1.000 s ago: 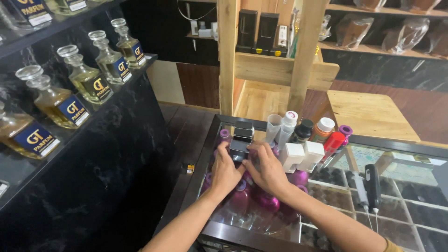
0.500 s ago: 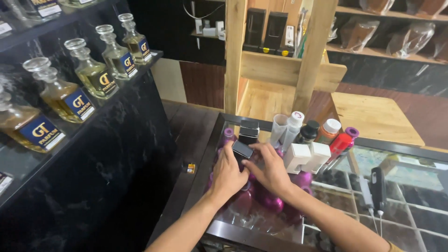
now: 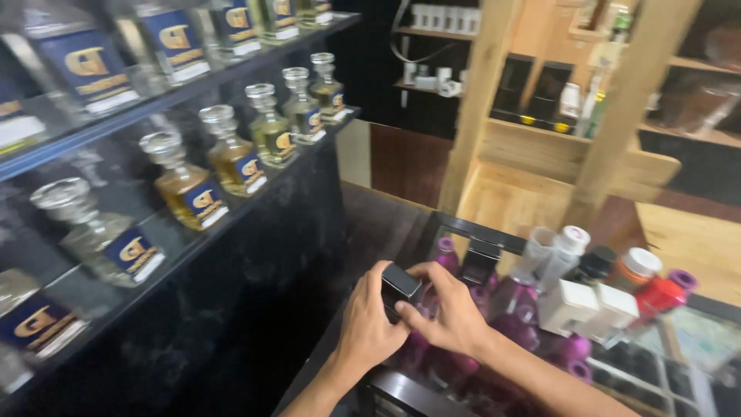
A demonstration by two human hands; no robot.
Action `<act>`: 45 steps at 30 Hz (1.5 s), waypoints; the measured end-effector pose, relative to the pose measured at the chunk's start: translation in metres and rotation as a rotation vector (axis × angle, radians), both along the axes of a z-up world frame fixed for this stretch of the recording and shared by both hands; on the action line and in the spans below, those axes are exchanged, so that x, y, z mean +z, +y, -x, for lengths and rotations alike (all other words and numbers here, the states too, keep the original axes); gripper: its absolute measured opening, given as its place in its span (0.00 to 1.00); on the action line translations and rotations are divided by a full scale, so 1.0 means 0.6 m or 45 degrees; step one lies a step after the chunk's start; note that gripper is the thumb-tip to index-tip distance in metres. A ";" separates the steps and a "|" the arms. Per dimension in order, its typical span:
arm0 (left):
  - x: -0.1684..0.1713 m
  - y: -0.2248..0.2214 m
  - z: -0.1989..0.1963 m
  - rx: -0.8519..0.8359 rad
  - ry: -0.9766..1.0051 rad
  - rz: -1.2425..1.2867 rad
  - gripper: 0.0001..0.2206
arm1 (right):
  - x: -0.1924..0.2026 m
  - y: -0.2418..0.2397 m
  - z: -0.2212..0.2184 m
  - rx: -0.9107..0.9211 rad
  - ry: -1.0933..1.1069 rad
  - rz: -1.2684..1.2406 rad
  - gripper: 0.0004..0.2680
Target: The person folds white cardboard pieces into small boxes and places them on a glass counter. The person then picks up black boxes from a shelf, places them on the counter, and returns them to the shelf.
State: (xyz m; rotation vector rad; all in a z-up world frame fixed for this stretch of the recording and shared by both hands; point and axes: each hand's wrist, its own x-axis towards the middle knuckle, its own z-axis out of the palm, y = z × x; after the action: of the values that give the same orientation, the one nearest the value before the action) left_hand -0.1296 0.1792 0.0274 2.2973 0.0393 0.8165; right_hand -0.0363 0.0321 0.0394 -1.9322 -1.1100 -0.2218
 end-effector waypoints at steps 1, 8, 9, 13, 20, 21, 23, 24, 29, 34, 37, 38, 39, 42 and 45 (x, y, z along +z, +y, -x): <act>0.005 0.017 0.011 0.027 -0.085 -0.034 0.33 | 0.009 0.019 0.005 0.074 0.003 -0.006 0.16; 0.041 0.113 0.114 0.247 -0.140 -0.045 0.33 | 0.037 0.152 0.067 0.299 -0.056 -0.094 0.13; 0.041 0.126 0.125 0.273 -0.140 -0.042 0.33 | 0.047 0.168 0.077 0.325 -0.056 -0.091 0.13; 0.053 0.185 0.163 0.508 -0.340 -0.040 0.33 | 0.083 0.246 0.106 0.379 -0.013 -0.216 0.12; 0.141 0.261 0.237 0.853 -0.558 -0.631 0.13 | 0.159 0.366 0.144 0.263 -0.046 -0.480 0.13; 0.150 0.269 0.244 0.862 -0.562 -0.637 0.13 | 0.165 0.381 0.143 0.272 -0.049 -0.484 0.13; 0.165 0.281 0.260 0.920 -0.580 -0.682 0.07 | 0.173 0.407 0.143 0.288 -0.260 -0.581 0.14; 0.165 0.289 0.264 0.924 -0.575 -0.682 0.07 | 0.172 0.418 0.145 0.293 -0.256 -0.579 0.14; 0.168 0.306 0.266 1.099 -0.431 -0.805 0.05 | 0.156 0.469 0.145 0.362 -0.173 -0.570 0.15; 0.157 0.318 0.262 1.250 -0.265 -0.933 0.15 | 0.158 0.481 0.148 0.414 -0.183 -0.543 0.17; 0.159 0.318 0.258 1.274 -0.251 -0.963 0.15 | 0.162 0.480 0.150 0.450 -0.258 -0.494 0.16; 0.160 0.317 0.257 1.306 -0.237 -0.979 0.15 | 0.163 0.480 0.151 0.464 -0.332 -0.473 0.13; 0.157 0.316 0.259 1.306 -0.232 -0.976 0.15 | 0.164 0.475 0.154 0.465 -0.329 -0.469 0.13; 0.155 0.317 0.258 1.360 -0.103 -1.019 0.23 | 0.169 0.466 0.156 0.464 -0.269 -0.261 0.20; 0.153 0.317 0.254 1.425 -0.093 -1.061 0.23 | 0.159 0.467 0.152 0.530 -0.242 -0.151 0.26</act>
State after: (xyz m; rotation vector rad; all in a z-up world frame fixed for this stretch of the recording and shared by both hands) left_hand -0.2821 0.3694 0.1190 2.9478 1.2490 1.6907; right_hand -0.1276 0.3123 0.1348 -1.5575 -1.5595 -0.2377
